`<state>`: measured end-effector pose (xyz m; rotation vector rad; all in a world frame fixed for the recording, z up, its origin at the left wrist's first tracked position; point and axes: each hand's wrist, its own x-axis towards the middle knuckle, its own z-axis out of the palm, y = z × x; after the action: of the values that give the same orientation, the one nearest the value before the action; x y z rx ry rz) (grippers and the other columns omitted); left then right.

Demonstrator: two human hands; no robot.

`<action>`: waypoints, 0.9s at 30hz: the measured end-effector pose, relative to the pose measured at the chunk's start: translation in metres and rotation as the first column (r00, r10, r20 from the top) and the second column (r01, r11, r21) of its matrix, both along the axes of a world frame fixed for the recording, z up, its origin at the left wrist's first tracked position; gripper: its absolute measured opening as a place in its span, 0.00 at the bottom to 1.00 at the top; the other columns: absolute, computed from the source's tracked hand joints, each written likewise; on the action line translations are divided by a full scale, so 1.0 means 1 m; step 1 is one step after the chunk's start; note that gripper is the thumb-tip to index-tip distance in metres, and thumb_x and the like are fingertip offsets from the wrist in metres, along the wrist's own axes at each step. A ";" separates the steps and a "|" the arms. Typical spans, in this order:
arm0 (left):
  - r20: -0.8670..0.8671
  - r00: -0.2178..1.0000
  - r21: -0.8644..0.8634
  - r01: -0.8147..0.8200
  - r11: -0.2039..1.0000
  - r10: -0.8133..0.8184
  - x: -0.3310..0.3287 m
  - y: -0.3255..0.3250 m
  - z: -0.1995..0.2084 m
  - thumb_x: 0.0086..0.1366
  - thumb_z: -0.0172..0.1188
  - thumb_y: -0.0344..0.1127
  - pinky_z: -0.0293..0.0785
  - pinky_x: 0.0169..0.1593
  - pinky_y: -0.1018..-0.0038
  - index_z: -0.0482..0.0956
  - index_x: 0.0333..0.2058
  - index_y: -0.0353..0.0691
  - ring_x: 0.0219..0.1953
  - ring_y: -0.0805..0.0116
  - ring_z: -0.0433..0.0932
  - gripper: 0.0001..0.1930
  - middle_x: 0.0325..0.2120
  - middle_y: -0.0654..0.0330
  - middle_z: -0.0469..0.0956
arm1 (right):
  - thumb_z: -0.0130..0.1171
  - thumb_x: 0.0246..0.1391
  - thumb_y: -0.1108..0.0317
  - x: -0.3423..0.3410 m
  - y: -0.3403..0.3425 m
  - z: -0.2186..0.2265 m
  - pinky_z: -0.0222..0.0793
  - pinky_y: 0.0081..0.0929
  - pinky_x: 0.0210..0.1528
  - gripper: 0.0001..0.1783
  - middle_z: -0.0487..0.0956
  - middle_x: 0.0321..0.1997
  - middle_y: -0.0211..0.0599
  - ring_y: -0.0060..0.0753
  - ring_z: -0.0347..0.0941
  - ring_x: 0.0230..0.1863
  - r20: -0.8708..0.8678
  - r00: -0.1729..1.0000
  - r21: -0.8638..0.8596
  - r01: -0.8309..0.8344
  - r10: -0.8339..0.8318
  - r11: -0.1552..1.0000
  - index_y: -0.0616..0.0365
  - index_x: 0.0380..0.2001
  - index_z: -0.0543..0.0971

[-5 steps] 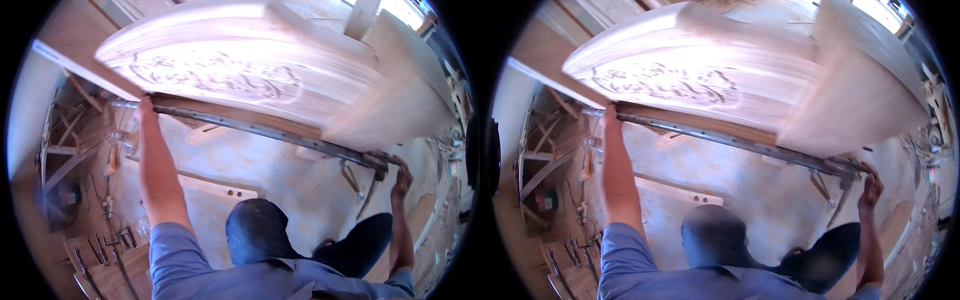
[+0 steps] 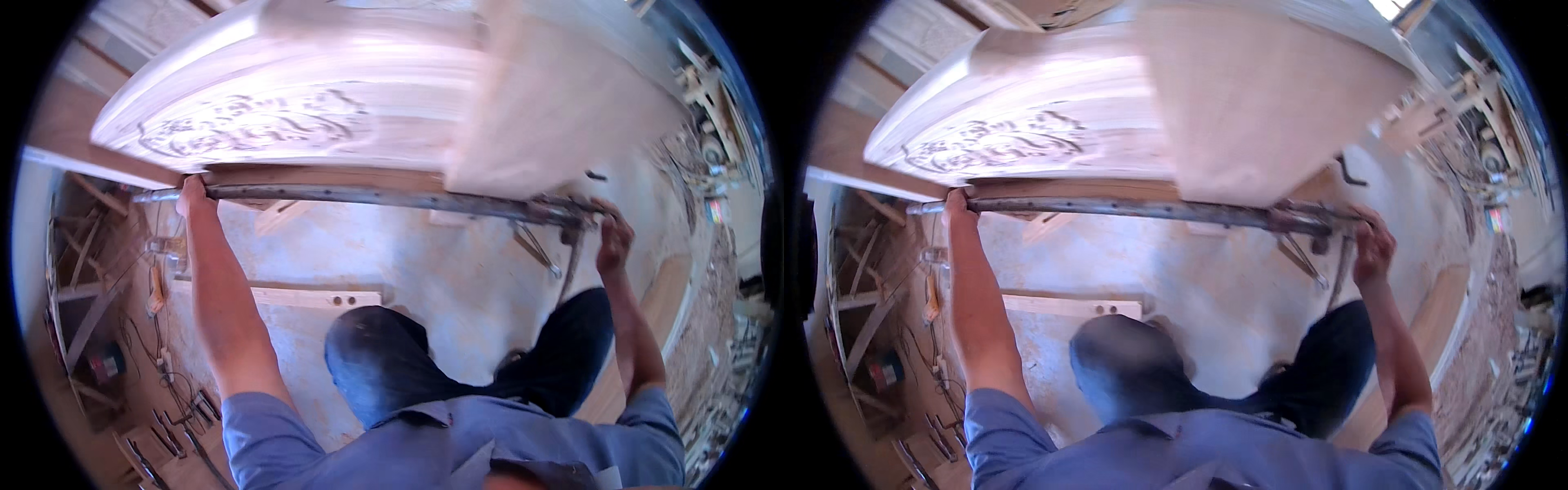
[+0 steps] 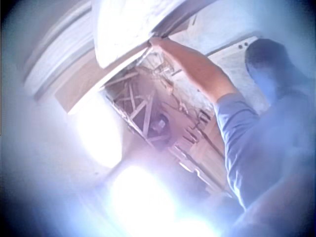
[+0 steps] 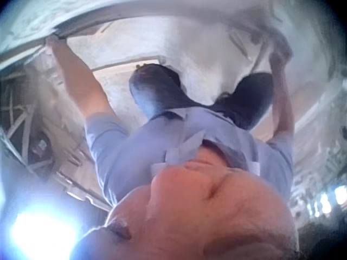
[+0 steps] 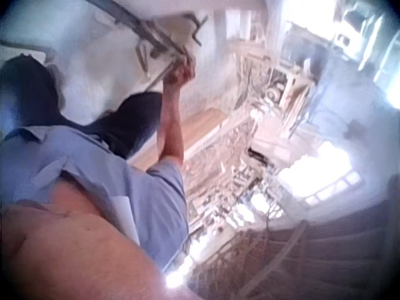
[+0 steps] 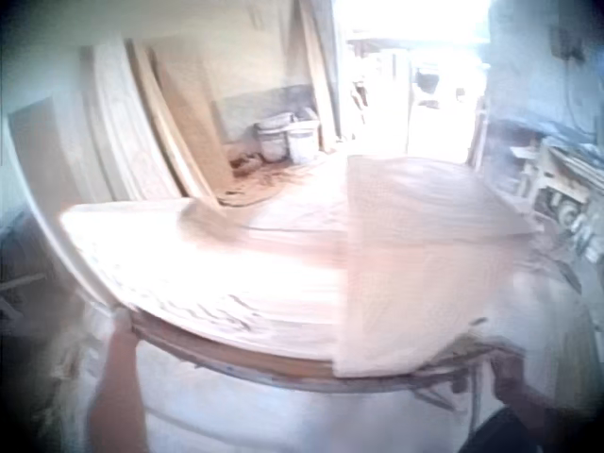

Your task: The person assembles a wooden furniture piece by hand, using a hammer to tap components into place and a wrench to tighten bar clamps. The person repeatedly positions wooden panels, secures them with clamps, and adjusts the tension to hold the structure together.

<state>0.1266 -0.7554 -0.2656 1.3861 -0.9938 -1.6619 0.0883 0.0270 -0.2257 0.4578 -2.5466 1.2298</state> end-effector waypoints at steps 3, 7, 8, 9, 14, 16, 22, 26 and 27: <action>0.022 0.997 -0.044 0.071 0.997 -0.070 -0.007 0.054 0.000 0.54 0.66 0.30 0.79 0.31 0.59 0.76 0.40 0.29 0.30 0.63 0.78 0.15 0.33 0.55 0.78 | 0.48 0.66 0.60 -0.002 -0.007 0.011 0.69 0.32 0.54 0.19 0.82 0.44 0.47 0.40 0.78 0.48 -0.040 0.999 0.011 -0.018 0.018 1.000 0.67 0.44 0.80; -0.014 0.986 0.066 0.168 0.984 -0.167 -0.020 0.207 -0.009 0.52 0.67 0.32 0.74 0.32 0.65 0.76 0.37 0.34 0.32 0.68 0.74 0.15 0.33 0.58 0.77 | 0.54 0.61 0.64 -0.002 -0.009 0.007 0.71 0.34 0.52 0.15 0.82 0.42 0.48 0.48 0.78 0.46 -0.051 0.999 0.036 0.018 -0.016 0.999 0.65 0.41 0.80; 0.053 0.989 0.139 0.127 0.982 -0.136 -0.036 0.309 0.006 0.52 0.66 0.31 0.73 0.31 0.65 0.76 0.35 0.34 0.31 0.68 0.74 0.13 0.33 0.58 0.77 | 0.54 0.60 0.64 -0.004 0.010 0.004 0.71 0.35 0.52 0.14 0.82 0.42 0.48 0.49 0.78 0.45 -0.068 0.997 0.090 0.042 -0.036 0.995 0.64 0.41 0.80; 0.076 0.986 0.154 0.136 0.979 -0.149 -0.034 0.365 0.026 0.52 0.66 0.31 0.73 0.31 0.65 0.77 0.35 0.32 0.32 0.67 0.74 0.13 0.33 0.56 0.77 | 0.55 0.60 0.63 -0.003 0.014 0.009 0.71 0.36 0.51 0.15 0.82 0.42 0.48 0.49 0.78 0.45 -0.108 0.994 0.120 0.031 -0.018 0.992 0.64 0.41 0.80; -0.033 0.964 0.193 0.265 0.945 -0.263 -0.021 0.463 0.066 0.54 0.59 0.28 0.79 0.31 0.59 0.76 0.37 0.31 0.36 0.58 0.76 0.11 0.38 0.53 0.76 | 0.54 0.61 0.63 -0.003 0.007 0.021 0.73 0.37 0.46 0.13 0.82 0.41 0.47 0.49 0.79 0.41 -0.238 0.967 0.222 -0.041 0.095 0.974 0.64 0.39 0.80; -0.015 0.943 0.162 0.331 0.930 -0.333 -0.018 0.462 0.069 0.59 0.55 0.29 0.81 0.35 0.55 0.74 0.36 0.33 0.38 0.56 0.76 0.08 0.38 0.51 0.75 | 0.56 0.59 0.62 -0.003 0.009 0.023 0.72 0.39 0.47 0.13 0.82 0.39 0.46 0.49 0.79 0.41 -0.213 0.969 0.211 -0.075 0.121 0.975 0.63 0.37 0.80; -0.164 0.787 0.155 0.616 0.772 -0.595 -0.008 0.443 0.052 0.69 0.45 0.34 0.82 0.42 0.53 0.73 0.41 0.32 0.45 0.52 0.77 0.12 0.42 0.48 0.75 | 0.57 0.57 0.61 -0.010 0.006 0.021 0.71 0.43 0.38 0.11 0.81 0.32 0.43 0.47 0.79 0.34 -0.193 0.977 0.210 -0.053 0.094 0.976 0.59 0.33 0.80; -0.171 0.731 0.132 0.682 0.720 -0.661 -0.016 0.453 0.053 0.70 0.43 0.38 0.81 0.44 0.48 0.71 0.44 0.35 0.46 0.49 0.77 0.13 0.42 0.49 0.74 | 0.55 0.58 0.60 -0.030 0.005 0.013 0.69 0.45 0.31 0.12 0.81 0.29 0.43 0.48 0.78 0.29 0.079 0.997 0.232 -0.025 0.006 0.972 0.56 0.36 0.81; -0.179 0.694 0.149 0.720 0.678 -0.698 -0.012 0.439 0.045 0.70 0.44 0.39 0.81 0.44 0.47 0.71 0.44 0.36 0.44 0.49 0.77 0.13 0.41 0.50 0.75 | 0.54 0.60 0.58 -0.031 0.004 0.013 0.69 0.44 0.30 0.14 0.81 0.29 0.44 0.46 0.78 0.28 -0.018 0.999 0.231 -0.033 0.039 0.972 0.56 0.38 0.81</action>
<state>0.1143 -0.3160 -0.2203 1.0575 -1.4487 -2.4503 0.0572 0.0314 -0.2131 0.5664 -2.6847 0.9367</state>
